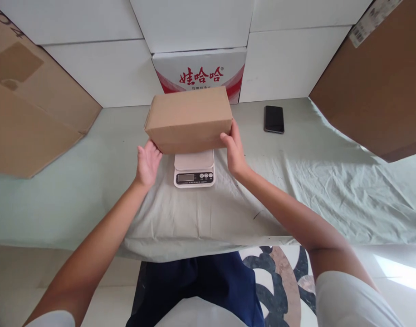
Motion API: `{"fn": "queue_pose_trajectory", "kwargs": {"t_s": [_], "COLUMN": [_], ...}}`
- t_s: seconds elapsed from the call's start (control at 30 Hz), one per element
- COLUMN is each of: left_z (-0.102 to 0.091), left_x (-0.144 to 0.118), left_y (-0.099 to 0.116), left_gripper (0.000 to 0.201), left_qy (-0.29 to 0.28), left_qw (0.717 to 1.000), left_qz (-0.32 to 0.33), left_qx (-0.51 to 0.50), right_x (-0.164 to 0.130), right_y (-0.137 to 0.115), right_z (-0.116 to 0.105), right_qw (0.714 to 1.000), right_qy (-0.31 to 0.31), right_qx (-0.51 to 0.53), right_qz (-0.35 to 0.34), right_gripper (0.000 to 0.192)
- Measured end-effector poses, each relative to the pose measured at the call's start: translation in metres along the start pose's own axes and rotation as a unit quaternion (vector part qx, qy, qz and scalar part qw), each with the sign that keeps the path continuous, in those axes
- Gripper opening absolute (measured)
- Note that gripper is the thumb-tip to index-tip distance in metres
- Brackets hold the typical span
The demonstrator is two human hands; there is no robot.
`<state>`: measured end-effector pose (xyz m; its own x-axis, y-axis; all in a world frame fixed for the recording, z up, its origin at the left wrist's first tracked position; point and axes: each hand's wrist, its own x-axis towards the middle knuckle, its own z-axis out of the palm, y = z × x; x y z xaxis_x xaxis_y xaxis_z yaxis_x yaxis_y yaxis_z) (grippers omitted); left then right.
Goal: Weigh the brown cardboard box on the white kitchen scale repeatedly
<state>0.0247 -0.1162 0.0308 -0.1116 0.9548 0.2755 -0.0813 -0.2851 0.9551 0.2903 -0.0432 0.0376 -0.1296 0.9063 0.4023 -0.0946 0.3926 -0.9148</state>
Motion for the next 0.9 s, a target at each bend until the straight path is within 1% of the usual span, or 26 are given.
{"fn": "queue_pose_trajectory", "kwargs": {"t_s": [0.1, 0.13, 0.23, 0.3, 0.37, 0.47, 0.6, 0.67, 0.8, 0.9], "left_z": [0.001, 0.001, 0.003, 0.003, 0.002, -0.001, -0.004, -0.004, -0.004, -0.008], "left_x": [0.045, 0.061, 0.100, 0.116, 0.123, 0.123, 0.120, 0.120, 0.123, 0.123], "left_y": [-0.010, -0.015, -0.036, -0.051, -0.063, -0.073, -0.075, -0.076, -0.080, -0.082], "left_gripper": [0.095, 0.095, 0.097, 0.099, 0.100, 0.102, 0.097, 0.095, 0.098, 0.100], "left_qy": [0.016, 0.023, 0.044, 0.062, 0.077, 0.087, 0.091, 0.095, 0.087, 0.081], "left_qw": [0.999, 0.999, 0.998, 0.997, 0.995, 0.994, 0.994, 0.993, 0.995, 0.996], "left_qz": [0.038, 0.038, 0.004, -0.019, -0.035, -0.044, -0.049, -0.049, -0.043, -0.042], "left_qx": [-0.018, -0.022, -0.041, -0.053, -0.057, -0.055, -0.048, -0.042, -0.035, -0.024], "right_x": [0.040, 0.052, 0.079, 0.090, 0.094, 0.093, 0.089, 0.088, 0.089, 0.092], "right_y": [0.013, 0.017, 0.035, 0.050, 0.065, 0.081, 0.088, 0.089, 0.096, 0.101], "right_z": [0.006, 0.009, 0.020, 0.025, 0.027, 0.027, 0.024, 0.024, 0.023, 0.021], "right_qw": [0.999, 0.999, 0.998, 0.997, 0.995, 0.994, 0.993, 0.992, 0.991, 0.991], "right_qy": [0.024, 0.034, 0.060, 0.078, 0.089, 0.088, 0.086, 0.088, 0.096, 0.096], "right_qx": [-0.021, -0.030, -0.019, 0.009, 0.031, 0.050, 0.080, 0.091, 0.089, 0.089], "right_qz": [-0.025, -0.028, -0.016, 0.001, 0.018, 0.029, 0.024, 0.027, 0.029, 0.032], "right_gripper": [0.078, 0.080, 0.088, 0.094, 0.096, 0.089, 0.070, 0.064, 0.066, 0.070]}}
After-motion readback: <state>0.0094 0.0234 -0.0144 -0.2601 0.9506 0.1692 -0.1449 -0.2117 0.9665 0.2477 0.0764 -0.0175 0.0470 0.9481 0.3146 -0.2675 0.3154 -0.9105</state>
